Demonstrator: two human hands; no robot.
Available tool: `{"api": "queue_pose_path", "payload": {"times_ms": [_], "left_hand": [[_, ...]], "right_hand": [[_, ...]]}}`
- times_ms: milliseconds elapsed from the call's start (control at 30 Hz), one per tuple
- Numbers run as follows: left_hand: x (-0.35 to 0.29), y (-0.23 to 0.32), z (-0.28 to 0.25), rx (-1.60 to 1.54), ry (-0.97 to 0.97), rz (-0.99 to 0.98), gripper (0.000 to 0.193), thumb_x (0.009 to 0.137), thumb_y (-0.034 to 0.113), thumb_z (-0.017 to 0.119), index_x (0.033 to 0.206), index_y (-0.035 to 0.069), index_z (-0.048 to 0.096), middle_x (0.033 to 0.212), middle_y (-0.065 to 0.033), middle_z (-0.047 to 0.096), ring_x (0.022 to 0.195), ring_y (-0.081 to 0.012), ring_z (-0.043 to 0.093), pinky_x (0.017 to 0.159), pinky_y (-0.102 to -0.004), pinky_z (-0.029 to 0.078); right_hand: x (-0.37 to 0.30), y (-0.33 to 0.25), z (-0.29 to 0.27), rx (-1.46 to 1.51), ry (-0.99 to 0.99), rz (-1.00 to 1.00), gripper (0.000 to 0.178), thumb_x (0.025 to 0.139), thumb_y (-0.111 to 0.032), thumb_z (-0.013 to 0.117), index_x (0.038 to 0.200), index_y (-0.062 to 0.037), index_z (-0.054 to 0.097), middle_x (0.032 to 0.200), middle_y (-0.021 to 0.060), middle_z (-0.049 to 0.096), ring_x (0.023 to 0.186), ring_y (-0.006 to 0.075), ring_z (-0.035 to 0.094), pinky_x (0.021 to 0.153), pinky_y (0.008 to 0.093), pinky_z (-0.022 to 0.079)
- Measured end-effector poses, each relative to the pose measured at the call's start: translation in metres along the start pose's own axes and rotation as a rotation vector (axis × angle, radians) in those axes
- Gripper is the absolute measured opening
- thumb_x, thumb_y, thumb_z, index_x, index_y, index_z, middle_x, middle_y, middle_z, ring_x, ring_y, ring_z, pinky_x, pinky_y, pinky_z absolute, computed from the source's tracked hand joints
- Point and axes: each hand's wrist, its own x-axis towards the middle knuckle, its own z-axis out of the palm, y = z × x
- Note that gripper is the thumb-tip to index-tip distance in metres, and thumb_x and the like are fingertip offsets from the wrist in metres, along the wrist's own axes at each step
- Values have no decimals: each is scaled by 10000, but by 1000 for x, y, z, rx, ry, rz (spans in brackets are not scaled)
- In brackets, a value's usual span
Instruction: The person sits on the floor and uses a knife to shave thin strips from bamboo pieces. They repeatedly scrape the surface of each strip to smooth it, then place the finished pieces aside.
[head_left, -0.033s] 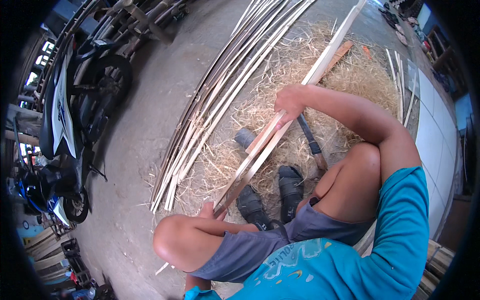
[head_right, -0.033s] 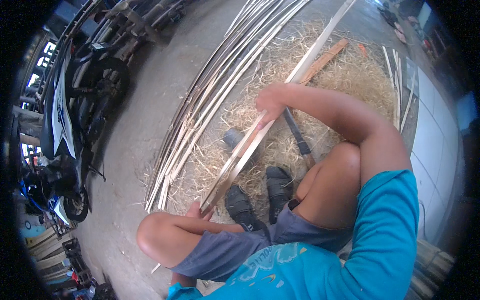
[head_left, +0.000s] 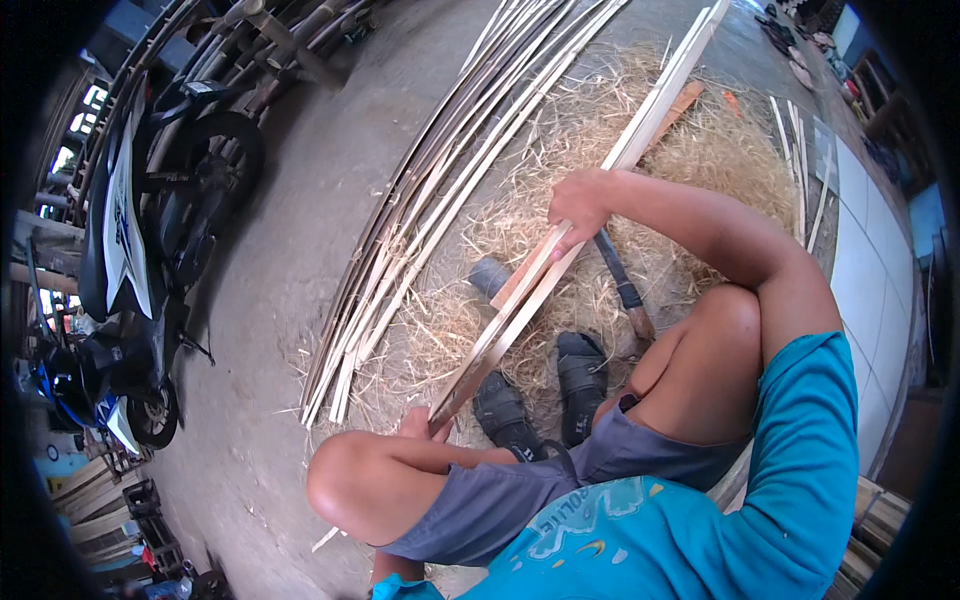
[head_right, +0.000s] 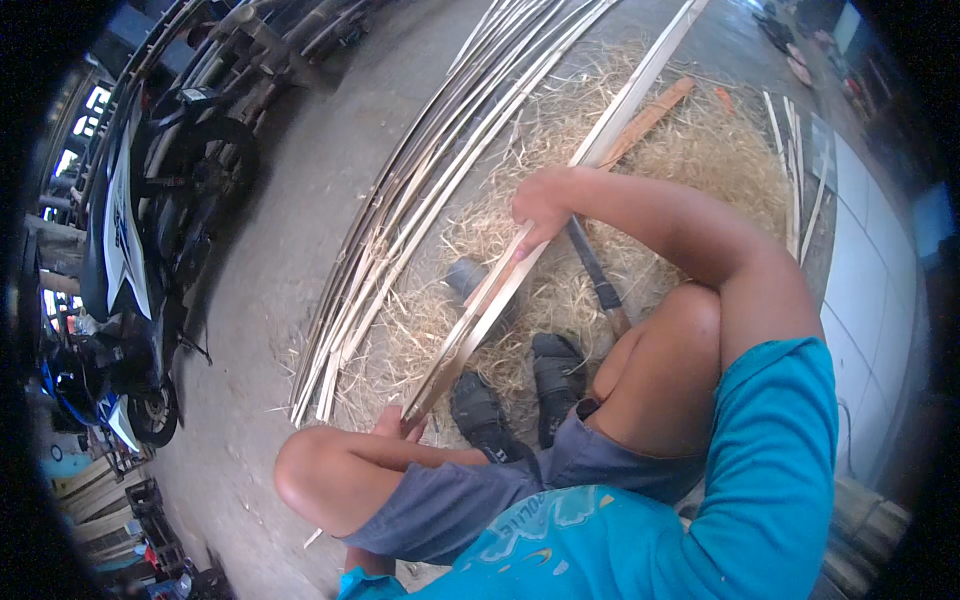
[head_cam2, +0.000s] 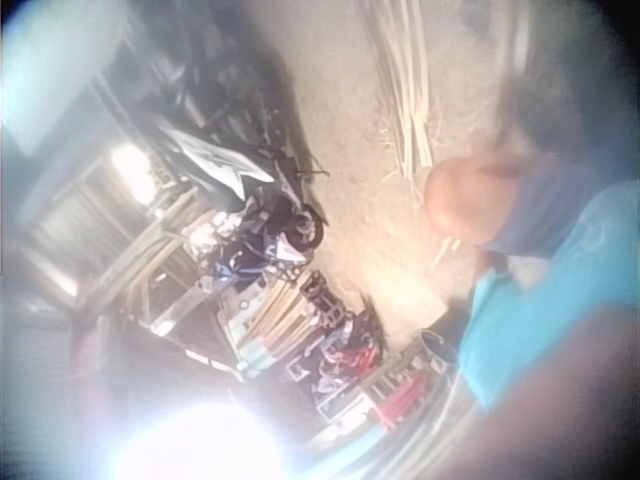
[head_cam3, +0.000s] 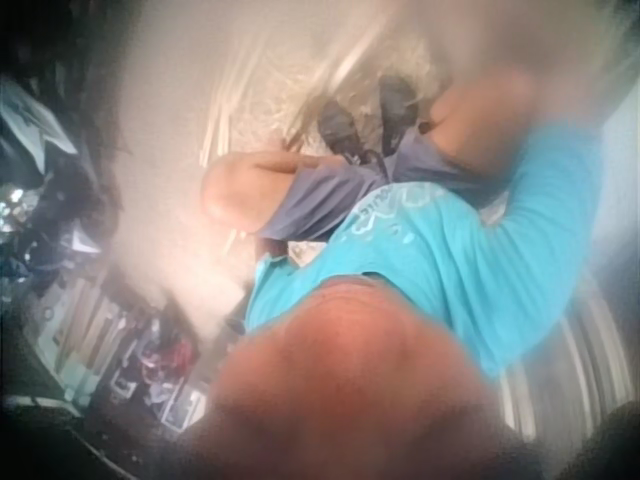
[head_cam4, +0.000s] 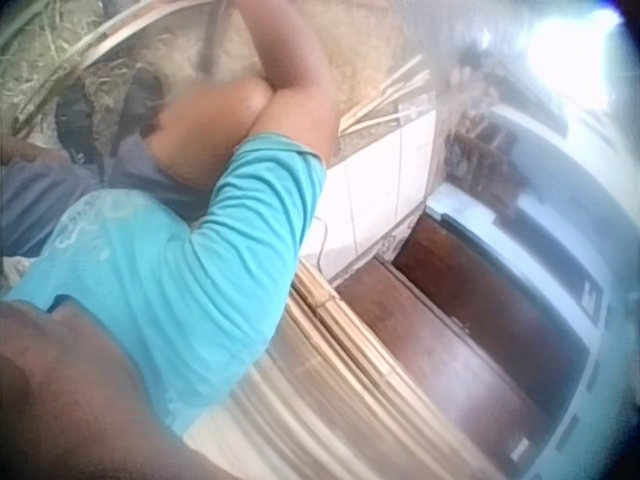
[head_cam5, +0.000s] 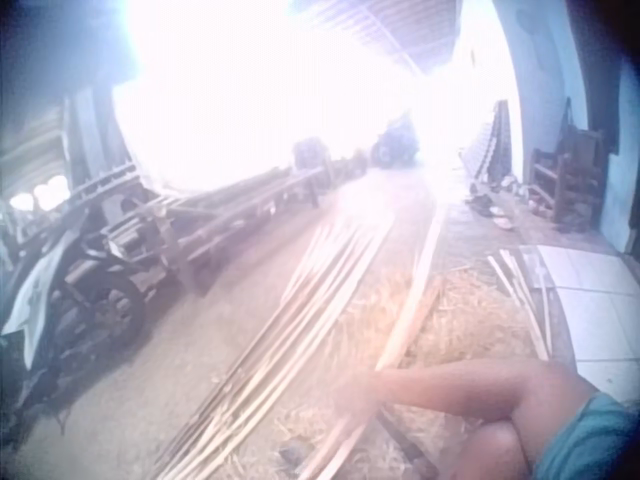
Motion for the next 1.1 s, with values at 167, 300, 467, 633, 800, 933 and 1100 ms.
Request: {"api": "queue_pose_path", "payload": {"times_ms": [167, 300, 467, 633, 800, 933, 1100], "left_hand": [[24, -77, 44, 41, 187, 216, 217, 891, 124, 675, 1053, 33, 562, 802, -144, 587, 731, -313, 552, 652, -458, 441], [34, -88, 51, 106, 149, 12, 180, 887, 96, 646, 1046, 45, 579, 879, -184, 604, 824, -389, 544, 732, -501, 433], [36, -95, 46, 26, 199, 113, 160, 904, 147, 651, 1032, 65, 603, 899, -187, 617, 832, -393, 552, 757, -499, 441], [44, -42, 32, -147, 43, -176, 219, 928, 257, 689, 1016, 72, 614, 760, -168, 629, 681, -324, 593, 629, -424, 466], [43, -96, 53, -281, -77, -153, 249, 934, 301, 705, 974, 68, 627, 633, -95, 586, 578, -158, 544, 539, -357, 433], [45, -95, 54, -506, -154, -270, 251, 939, 296, 702, 915, 51, 657, 643, 7, 563, 597, -96, 522, 573, -292, 450], [48, -110, 61, -431, -264, -231, 303, 949, 359, 686, 892, 61, 673, 645, 33, 547, 575, -77, 486, 553, -267, 420]], "right_hand": [[1, 8, 2, 61, 62, -9, 775, 767, -805, 577, 787, -37, 678, 710, 181, 665, 743, 396, 671, 663, 488, 527], [-10, 7, -10, 50, 147, -62, 783, 722, -815, 617, 807, -38, 663, 687, 164, 657, 729, 381, 675, 644, 486, 517], [-10, 6, -18, -141, 104, -66, 727, 695, -762, 683, 851, -52, 667, 704, 156, 664, 745, 373, 682, 663, 477, 522], [-2, 17, -2, -200, 81, 100, 455, 744, -470, 778, 977, -84, 715, 855, 155, 709, 889, 354, 696, 774, 481, 543], [13, 23, 7, -359, 155, 146, 303, 772, -330, 772, 965, -102, 720, 890, 136, 707, 909, 315, 702, 792, 476, 547], [2, 27, 12, -376, 337, 82, 193, 793, -259, 735, 909, -107, 706, 922, 101, 679, 945, 262, 679, 781, 409, 537], [8, 33, 16, -334, 292, 128, 161, 780, -231, 728, 872, -105, 686, 923, 75, 667, 931, 250, 675, 764, 391, 530]]}}
